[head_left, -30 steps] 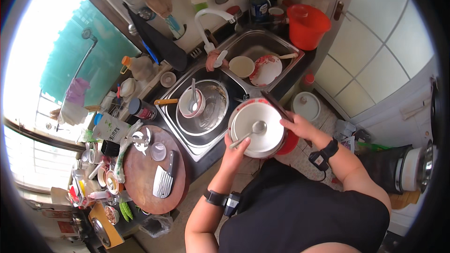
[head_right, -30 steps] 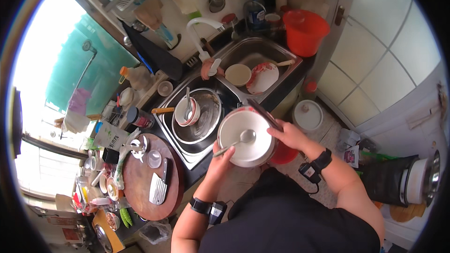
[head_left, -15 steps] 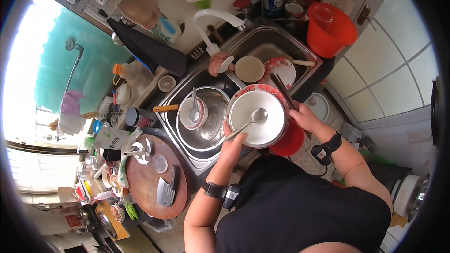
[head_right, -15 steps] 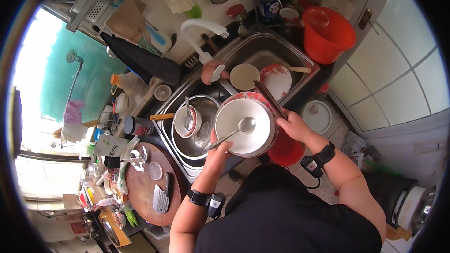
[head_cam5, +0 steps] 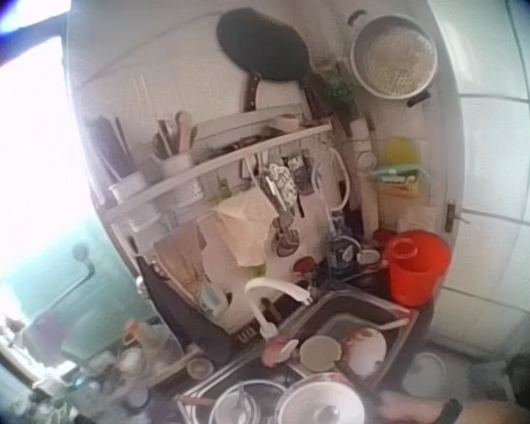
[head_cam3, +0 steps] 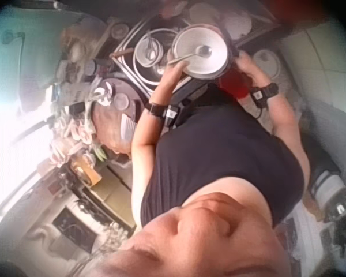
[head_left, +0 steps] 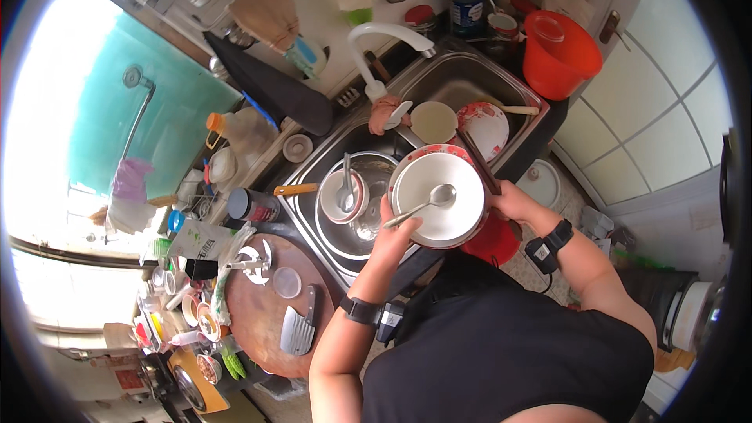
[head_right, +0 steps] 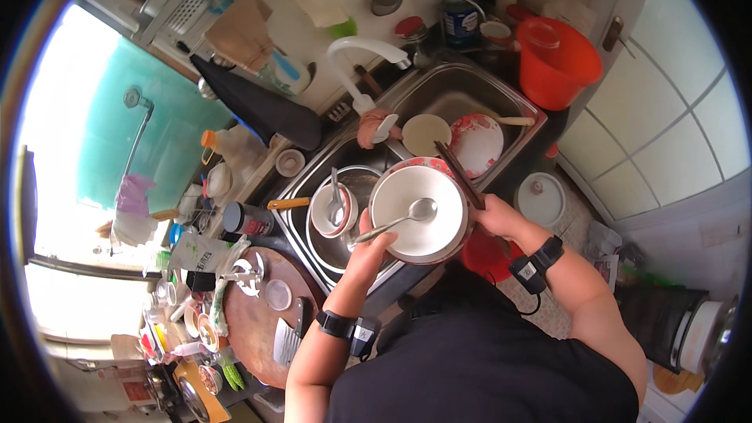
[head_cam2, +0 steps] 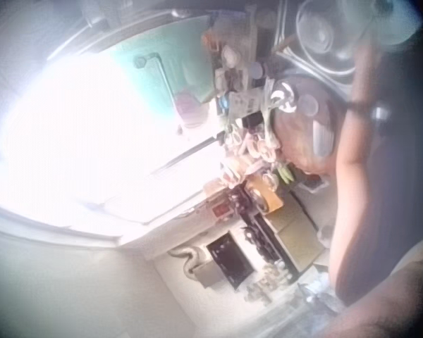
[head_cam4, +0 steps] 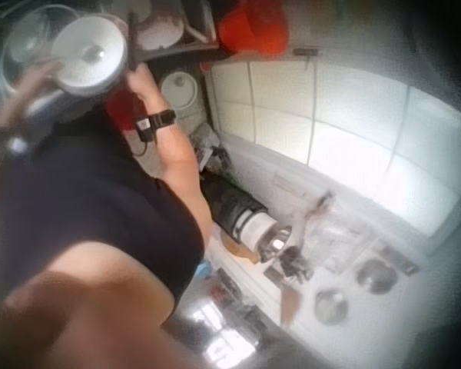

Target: The recorder washes a mop, cleans a tower fan, and prepares to wash dishes in the kitchen.

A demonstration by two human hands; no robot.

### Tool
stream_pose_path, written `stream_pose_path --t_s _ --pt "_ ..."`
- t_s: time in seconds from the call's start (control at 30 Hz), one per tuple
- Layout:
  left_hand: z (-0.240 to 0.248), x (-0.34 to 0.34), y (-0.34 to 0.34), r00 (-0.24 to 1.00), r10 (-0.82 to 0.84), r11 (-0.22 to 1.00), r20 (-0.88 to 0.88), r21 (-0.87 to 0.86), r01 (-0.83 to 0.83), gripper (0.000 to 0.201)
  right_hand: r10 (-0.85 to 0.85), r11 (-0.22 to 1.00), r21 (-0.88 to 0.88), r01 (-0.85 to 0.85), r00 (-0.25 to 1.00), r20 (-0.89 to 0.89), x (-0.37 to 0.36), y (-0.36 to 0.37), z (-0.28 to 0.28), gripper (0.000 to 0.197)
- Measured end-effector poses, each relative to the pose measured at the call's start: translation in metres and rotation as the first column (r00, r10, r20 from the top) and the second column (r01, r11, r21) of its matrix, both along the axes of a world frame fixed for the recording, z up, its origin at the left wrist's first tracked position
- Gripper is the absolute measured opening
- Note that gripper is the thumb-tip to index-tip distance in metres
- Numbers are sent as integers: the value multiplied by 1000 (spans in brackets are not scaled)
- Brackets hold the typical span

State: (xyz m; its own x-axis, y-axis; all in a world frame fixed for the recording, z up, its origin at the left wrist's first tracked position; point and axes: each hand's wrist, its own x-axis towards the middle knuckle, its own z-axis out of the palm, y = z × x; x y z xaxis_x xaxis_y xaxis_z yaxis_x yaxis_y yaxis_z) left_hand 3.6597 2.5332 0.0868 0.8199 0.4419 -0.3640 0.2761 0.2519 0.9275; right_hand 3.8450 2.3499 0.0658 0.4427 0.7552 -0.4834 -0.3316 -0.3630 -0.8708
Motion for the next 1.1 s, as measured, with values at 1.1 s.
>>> stream_pose_path --t_s 1.1 --pt "20 -2 11 907 262 777 -329 630 4 33 -82 991 87 104 970 -228 -32 18 -20 3"
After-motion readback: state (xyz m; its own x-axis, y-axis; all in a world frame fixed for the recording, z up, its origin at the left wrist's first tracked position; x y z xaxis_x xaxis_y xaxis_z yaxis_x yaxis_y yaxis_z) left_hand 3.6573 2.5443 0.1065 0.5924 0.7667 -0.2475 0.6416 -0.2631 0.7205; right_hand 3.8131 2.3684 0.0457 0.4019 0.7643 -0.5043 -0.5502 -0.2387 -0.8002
